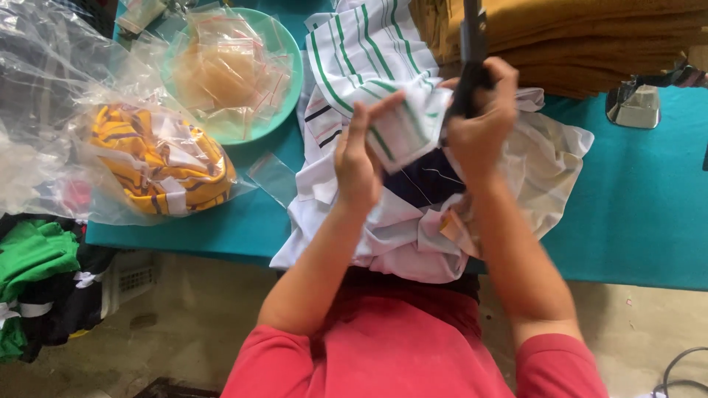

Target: The person uses a pair of scissors to cut a white shirt with green stripes on a teal table. They hold the fabric with one hand while cutting with the other, occasionally adjusting the shirt's position to continue the cut.

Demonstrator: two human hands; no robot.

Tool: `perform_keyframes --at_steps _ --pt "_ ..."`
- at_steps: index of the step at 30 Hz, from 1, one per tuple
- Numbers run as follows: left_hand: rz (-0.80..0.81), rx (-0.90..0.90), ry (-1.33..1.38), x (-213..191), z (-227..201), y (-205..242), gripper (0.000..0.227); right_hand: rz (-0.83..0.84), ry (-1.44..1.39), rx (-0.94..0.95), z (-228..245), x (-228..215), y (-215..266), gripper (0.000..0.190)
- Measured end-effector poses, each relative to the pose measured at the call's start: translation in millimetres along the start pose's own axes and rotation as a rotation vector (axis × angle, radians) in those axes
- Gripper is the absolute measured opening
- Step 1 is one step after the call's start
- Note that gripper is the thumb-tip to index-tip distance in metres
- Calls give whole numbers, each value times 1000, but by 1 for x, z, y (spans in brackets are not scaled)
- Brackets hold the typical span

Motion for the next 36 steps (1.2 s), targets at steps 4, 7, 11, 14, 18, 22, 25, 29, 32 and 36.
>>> perform_keyframes --at_steps 4,7,11,14,18,22,25,29,32,36 --pt "102 316 -393 -8 -24 -19 26 109 241 -114 -1 -44 -15 57" --pt "320 185 -518 -23 -4 -29 27 190 331 -104 -13 -57 -7 54" --pt "497 44 -648 -51 47 -32 43 232 635 198 -82 -65 29 59" --pt "522 -8 -607 -50 46 -26 45 255 720 383 -103 -65 47 59" --pt "539 41 -516 -48 38 -34 42 354 757 748 -105 -73 37 64" --pt "541 59 -492 -47 31 -31 38 340 147 483 -20 -74 16 70" --pt "537 76 -451 -43 29 -26 36 399 -61 512 -2 -73 13 78" --pt "536 5 -372 -39 23 -18 38 550 -521 691 11 -59 26 93" --pt "549 10 -339 -48 31 -25 44 548 -666 841 11 -42 52 78" --pt "587 46 -329 -55 33 -31 59 422 -891 872 -7 -12 95 55"
Point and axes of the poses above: each hand's wrist, its own y-axis away from the middle knuckle, its own x-axis out of the palm, z = x × y, the point moved 3 cm from there along -y, towards the middle knuckle, and after that the axes turned 8 degrees about x, right-handed, at the moved point
